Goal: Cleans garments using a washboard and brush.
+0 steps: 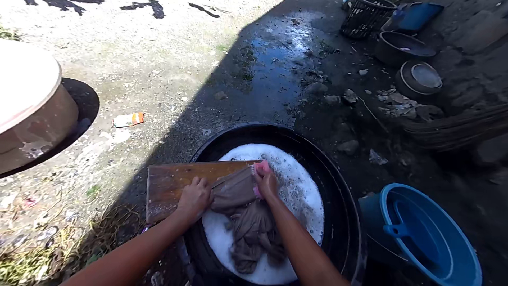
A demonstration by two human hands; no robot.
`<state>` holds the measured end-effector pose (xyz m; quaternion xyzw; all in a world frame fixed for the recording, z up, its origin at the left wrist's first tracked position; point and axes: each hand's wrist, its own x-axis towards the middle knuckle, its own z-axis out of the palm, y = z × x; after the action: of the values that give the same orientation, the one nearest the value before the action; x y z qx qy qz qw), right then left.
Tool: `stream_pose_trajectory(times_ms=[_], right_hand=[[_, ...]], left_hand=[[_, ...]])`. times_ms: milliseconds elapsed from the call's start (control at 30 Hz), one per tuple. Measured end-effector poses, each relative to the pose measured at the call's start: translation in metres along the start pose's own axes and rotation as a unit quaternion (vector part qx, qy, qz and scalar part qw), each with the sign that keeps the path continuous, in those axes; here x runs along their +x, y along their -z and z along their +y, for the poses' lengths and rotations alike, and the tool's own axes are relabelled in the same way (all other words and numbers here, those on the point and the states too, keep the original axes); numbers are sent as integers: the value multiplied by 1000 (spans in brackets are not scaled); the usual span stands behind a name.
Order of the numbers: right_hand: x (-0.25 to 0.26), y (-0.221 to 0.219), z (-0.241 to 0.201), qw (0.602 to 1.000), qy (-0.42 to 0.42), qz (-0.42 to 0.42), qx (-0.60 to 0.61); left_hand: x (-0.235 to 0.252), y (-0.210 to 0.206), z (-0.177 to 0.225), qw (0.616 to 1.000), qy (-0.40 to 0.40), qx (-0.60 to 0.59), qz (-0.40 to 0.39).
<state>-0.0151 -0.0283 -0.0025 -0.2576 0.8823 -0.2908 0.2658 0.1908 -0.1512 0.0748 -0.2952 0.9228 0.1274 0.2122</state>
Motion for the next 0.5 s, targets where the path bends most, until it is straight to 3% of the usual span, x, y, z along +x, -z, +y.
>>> stream_pose_trajectory(times_ms=[100,200,267,433,500], right_hand=[[4,4,-15,999,-35,-7,-18],[-66,-23,-56,994,66,-85,-3],[-78,-28,-59,990,102,-96,8],[21,20,14,999,19,-31,-2],[31,39,51,995,69,32,66]], left_hand=[[-1,4,1,1000,9,5,-13],[-1,4,2,1000,8,6,-14],[1,2,1,1000,4,5,-8],[-1,-5,-3,999,-27,-10,29],[-1,-12,-8,994,-71,-26,78]])
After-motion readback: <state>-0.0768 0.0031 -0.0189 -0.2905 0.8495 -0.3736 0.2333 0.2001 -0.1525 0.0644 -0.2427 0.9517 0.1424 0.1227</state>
